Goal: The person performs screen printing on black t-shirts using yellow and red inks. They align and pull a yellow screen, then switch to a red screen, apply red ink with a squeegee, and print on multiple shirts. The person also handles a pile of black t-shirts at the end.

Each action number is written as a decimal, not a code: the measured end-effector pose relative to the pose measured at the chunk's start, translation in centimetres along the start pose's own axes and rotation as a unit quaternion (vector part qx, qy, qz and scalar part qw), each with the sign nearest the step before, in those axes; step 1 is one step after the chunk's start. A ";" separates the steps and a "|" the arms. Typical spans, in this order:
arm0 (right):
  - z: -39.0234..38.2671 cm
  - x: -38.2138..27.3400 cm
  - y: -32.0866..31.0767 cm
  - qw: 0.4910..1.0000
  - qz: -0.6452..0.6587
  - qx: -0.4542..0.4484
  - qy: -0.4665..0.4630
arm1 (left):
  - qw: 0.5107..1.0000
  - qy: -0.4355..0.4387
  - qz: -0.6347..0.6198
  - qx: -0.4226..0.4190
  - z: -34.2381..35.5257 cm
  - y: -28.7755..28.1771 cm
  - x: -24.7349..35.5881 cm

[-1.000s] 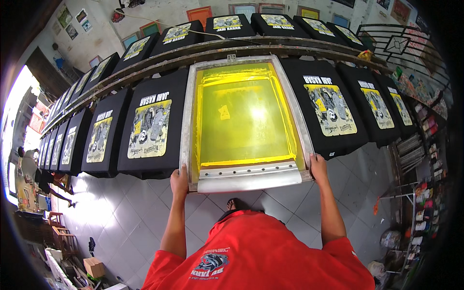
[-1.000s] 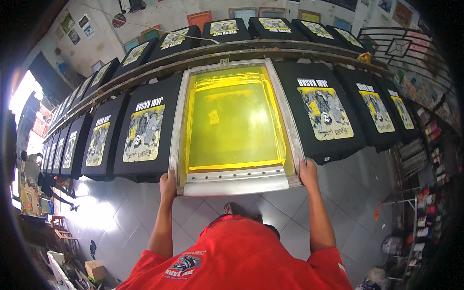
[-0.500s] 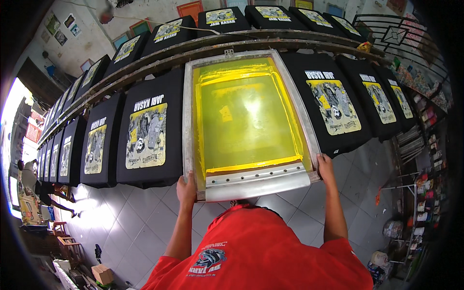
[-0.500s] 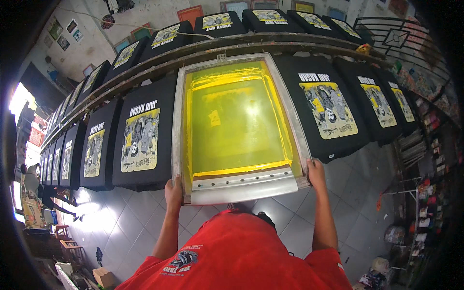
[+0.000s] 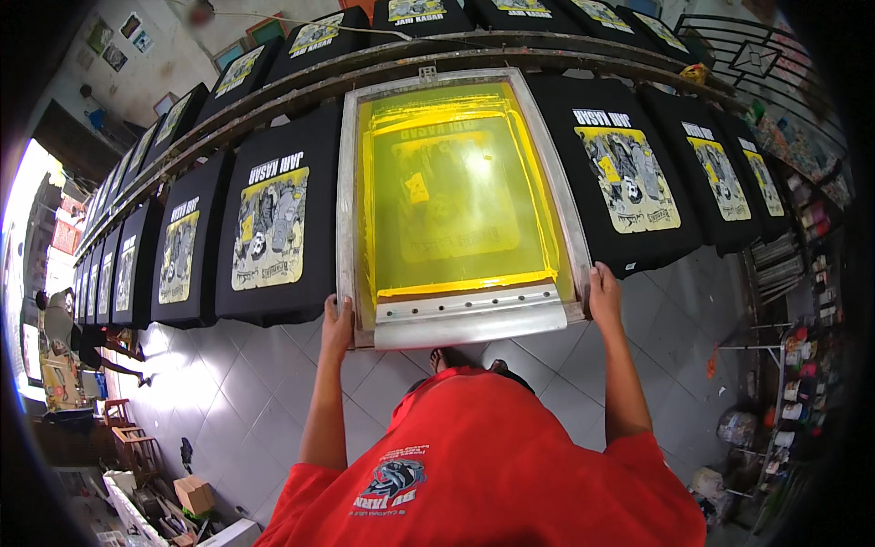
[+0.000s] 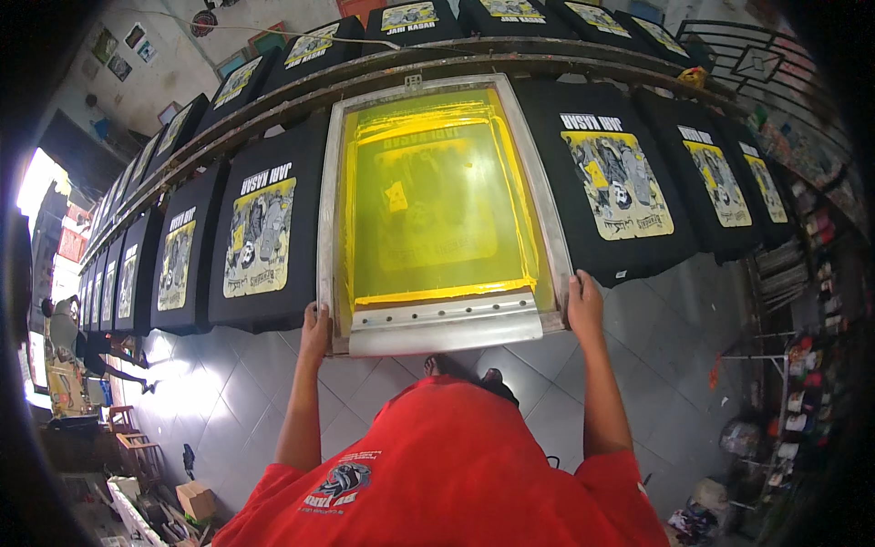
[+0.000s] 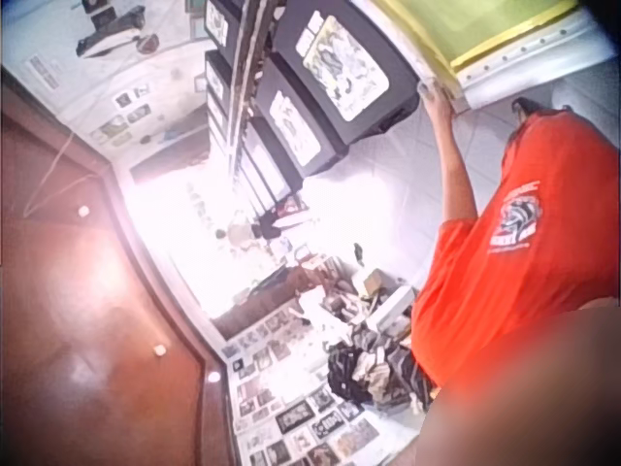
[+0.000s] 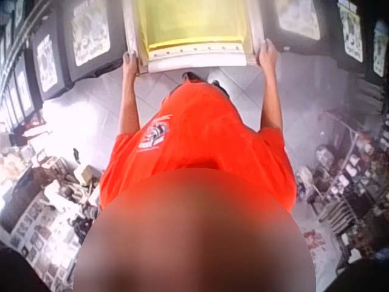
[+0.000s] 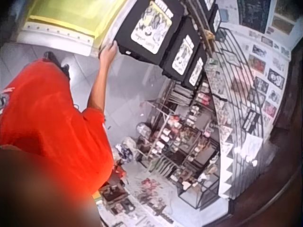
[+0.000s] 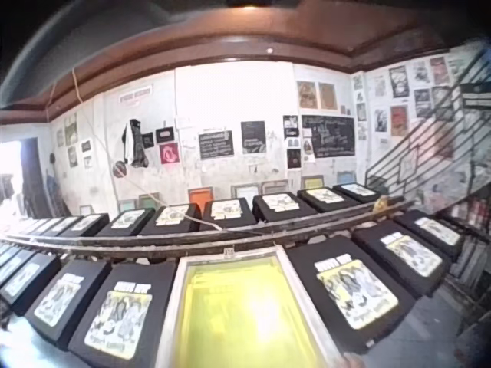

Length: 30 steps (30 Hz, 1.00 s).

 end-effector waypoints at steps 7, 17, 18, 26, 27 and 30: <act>-8.4 -13.9 -0.1 0.919 -0.134 -0.201 -0.312 | 0.966 -0.045 -0.255 0.022 -2.2 -0.7 -6.2; -7.3 -14.0 2.7 0.884 -0.168 -0.242 -0.363 | 0.940 0.016 -0.337 0.055 -1.5 0.7 -5.7; -7.0 -15.0 2.1 0.887 -0.166 -0.239 -0.359 | 0.939 0.019 -0.339 0.052 -1.8 0.7 -5.5; -2.9 -17.6 1.8 0.897 -0.149 -0.294 -0.294 | 0.989 0.107 -0.053 0.083 -1.7 -2.2 -0.3; -2.5 -18.0 1.7 0.897 -0.144 -0.299 -0.291 | 0.972 0.203 0.035 0.109 -2.5 -3.0 4.9; -1.7 -19.1 2.7 0.893 -0.161 -0.271 -0.322 | 0.928 0.348 0.102 -0.081 -4.9 0.7 16.8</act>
Point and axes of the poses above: each hand's wrist, its own z-axis towards the middle knuckle, its own y-axis out of the palm, x = y × z, the point moved 9 cm from there along z, towards the middle knuckle, and after that the axes turned 1 degree about -y, right-handed, at the moved point
